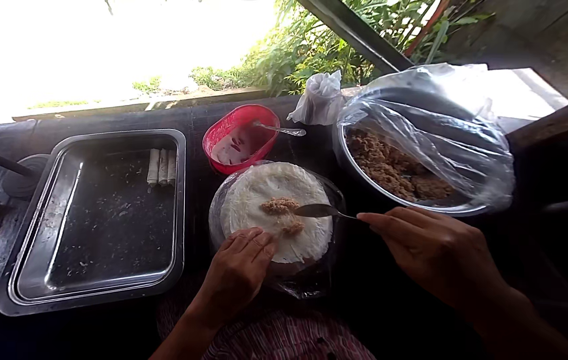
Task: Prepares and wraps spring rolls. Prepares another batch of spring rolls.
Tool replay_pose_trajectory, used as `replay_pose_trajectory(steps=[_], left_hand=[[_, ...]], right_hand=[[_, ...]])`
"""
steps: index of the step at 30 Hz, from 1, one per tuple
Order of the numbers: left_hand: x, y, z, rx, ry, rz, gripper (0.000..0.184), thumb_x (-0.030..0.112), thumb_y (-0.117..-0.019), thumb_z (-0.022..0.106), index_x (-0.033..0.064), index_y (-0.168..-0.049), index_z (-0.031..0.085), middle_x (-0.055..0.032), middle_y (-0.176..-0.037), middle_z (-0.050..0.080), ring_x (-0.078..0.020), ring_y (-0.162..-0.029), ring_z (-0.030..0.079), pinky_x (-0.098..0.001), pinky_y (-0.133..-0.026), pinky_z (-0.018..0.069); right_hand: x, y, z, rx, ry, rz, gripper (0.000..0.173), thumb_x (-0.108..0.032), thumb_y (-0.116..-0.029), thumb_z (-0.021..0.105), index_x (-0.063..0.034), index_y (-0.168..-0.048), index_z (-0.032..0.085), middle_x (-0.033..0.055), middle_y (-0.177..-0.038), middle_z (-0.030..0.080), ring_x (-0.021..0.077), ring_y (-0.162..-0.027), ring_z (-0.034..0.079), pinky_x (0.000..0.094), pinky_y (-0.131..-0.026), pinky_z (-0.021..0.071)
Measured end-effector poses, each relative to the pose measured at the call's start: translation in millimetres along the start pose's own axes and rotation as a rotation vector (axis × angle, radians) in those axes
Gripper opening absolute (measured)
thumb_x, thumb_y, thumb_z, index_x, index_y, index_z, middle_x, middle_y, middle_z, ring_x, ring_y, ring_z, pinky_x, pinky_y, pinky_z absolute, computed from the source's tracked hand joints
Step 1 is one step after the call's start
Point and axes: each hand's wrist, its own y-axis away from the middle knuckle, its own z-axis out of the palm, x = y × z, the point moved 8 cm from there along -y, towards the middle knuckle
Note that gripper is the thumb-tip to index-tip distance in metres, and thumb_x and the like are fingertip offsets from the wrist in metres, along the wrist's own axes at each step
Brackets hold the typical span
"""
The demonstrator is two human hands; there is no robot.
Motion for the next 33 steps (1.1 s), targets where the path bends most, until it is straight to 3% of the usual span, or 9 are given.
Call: replay_pose_trajectory(steps=[4, 9, 15, 18, 21, 23, 26, 27, 33], left_hand=[[4, -5, 2, -0.035, -0.066, -0.018, 0.028, 0.023, -0.0982, 0.054, 0.0088, -0.11, 0.075, -0.0091, -0.11, 0.076, -0.0267, -0.109, 0.071, -0.0391, -0.096, 0.0535], [7, -7, 8, -0.042, -0.132, -0.043, 0.032, 0.029, -0.0965, 0.057, 0.0097, -0.114, 0.075, -0.0083, -0.112, 0.075, -0.0274, -0.108, 0.07, -0.0407, -0.094, 0.053], [8, -10, 7, -0.044, -0.149, -0.046, 0.035, 0.029, -0.1004, 0.054, 0.0092, -0.122, 0.072, -0.009, -0.115, 0.074, -0.0276, -0.109, 0.069, -0.0405, -0.095, 0.0524], [6, -9, 0, 0.002, -0.081, -0.06, 0.041, 0.03, -0.0991, 0.057, 0.0015, -0.128, 0.065, -0.0133, -0.113, 0.074, -0.028, -0.107, 0.071, -0.0381, -0.097, 0.053], [2, -7, -3, 0.003, -0.032, -0.056, 0.036, 0.025, -0.0981, 0.059, 0.0014, -0.125, 0.064, -0.0145, -0.114, 0.073, -0.028, -0.109, 0.071, -0.0361, -0.099, 0.0531], [0, -4, 0, -0.015, -0.02, -0.036, 0.029, 0.024, -0.1004, 0.057, 0.0054, -0.118, 0.07, -0.0129, -0.112, 0.073, -0.0275, -0.109, 0.07, -0.0367, -0.098, 0.0534], [0, -4, 2, -0.027, -0.038, -0.014, 0.026, 0.023, -0.1016, 0.055, 0.0105, -0.11, 0.076, -0.0099, -0.111, 0.074, -0.0264, -0.108, 0.07, -0.0377, -0.097, 0.0533], [0, -4, 3, -0.032, -0.044, -0.014, 0.026, 0.023, -0.1012, 0.055, 0.0115, -0.109, 0.077, -0.0085, -0.111, 0.075, -0.026, -0.109, 0.07, -0.0384, -0.097, 0.0531], [1, -8, 1, -0.041, -0.056, 0.01, 0.025, 0.016, -0.1001, 0.054, 0.0117, -0.103, 0.078, -0.0064, -0.107, 0.077, -0.0253, -0.105, 0.072, -0.0386, -0.093, 0.0544]], right_hand=[[-3, -16, -8, -0.147, 0.12, -0.023, 0.029, -0.015, -0.0972, 0.051, -0.0062, -0.098, 0.079, 0.0128, -0.071, 0.065, 0.0333, -0.06, 0.066, 0.0441, -0.046, 0.0456], [-17, -26, -1, -0.281, 0.115, -0.106, 0.022, -0.013, -0.0939, 0.057, -0.0076, -0.091, 0.078, 0.0098, -0.068, 0.063, 0.0294, -0.058, 0.064, 0.0424, -0.046, 0.0466], [-6, -33, 30, -0.386, -0.265, 0.014, 0.022, -0.02, -0.096, 0.059, -0.0126, -0.097, 0.08, 0.0056, -0.082, 0.074, 0.0222, -0.071, 0.07, 0.0455, -0.06, 0.0533], [20, -32, 35, -0.425, -0.477, 0.176, 0.02, -0.024, -0.0982, 0.062, -0.0147, -0.101, 0.079, -0.0011, -0.084, 0.072, 0.0066, -0.071, 0.062, 0.0322, -0.066, 0.0511], [57, -28, 3, -0.256, -0.509, 0.284, 0.018, -0.025, -0.0943, 0.065, -0.0149, -0.1, 0.078, -0.0057, -0.084, 0.072, -0.0041, -0.071, 0.061, 0.0189, -0.067, 0.0526], [81, -21, -26, -0.148, -0.337, 0.327, 0.019, -0.019, -0.0926, 0.064, -0.0129, -0.105, 0.077, -0.0005, -0.086, 0.072, 0.0041, -0.07, 0.062, 0.0287, -0.065, 0.0537], [105, -6, -42, -0.148, 0.0, 0.442, 0.026, 0.002, -0.0961, 0.06, -0.0046, -0.116, 0.075, 0.0232, -0.101, 0.072, 0.0431, -0.081, 0.067, 0.0656, -0.068, 0.0476], [110, -1, -36, -0.174, 0.104, 0.492, 0.028, 0.006, -0.0959, 0.058, -0.0037, -0.116, 0.075, 0.0268, -0.104, 0.071, 0.0506, -0.086, 0.067, 0.0704, -0.068, 0.0464], [121, 10, 19, -0.367, 0.229, 0.605, 0.027, 0.01, -0.0948, 0.056, -0.0011, -0.107, 0.077, 0.0297, -0.106, 0.07, 0.0544, -0.1, 0.065, 0.0708, -0.079, 0.0469]])
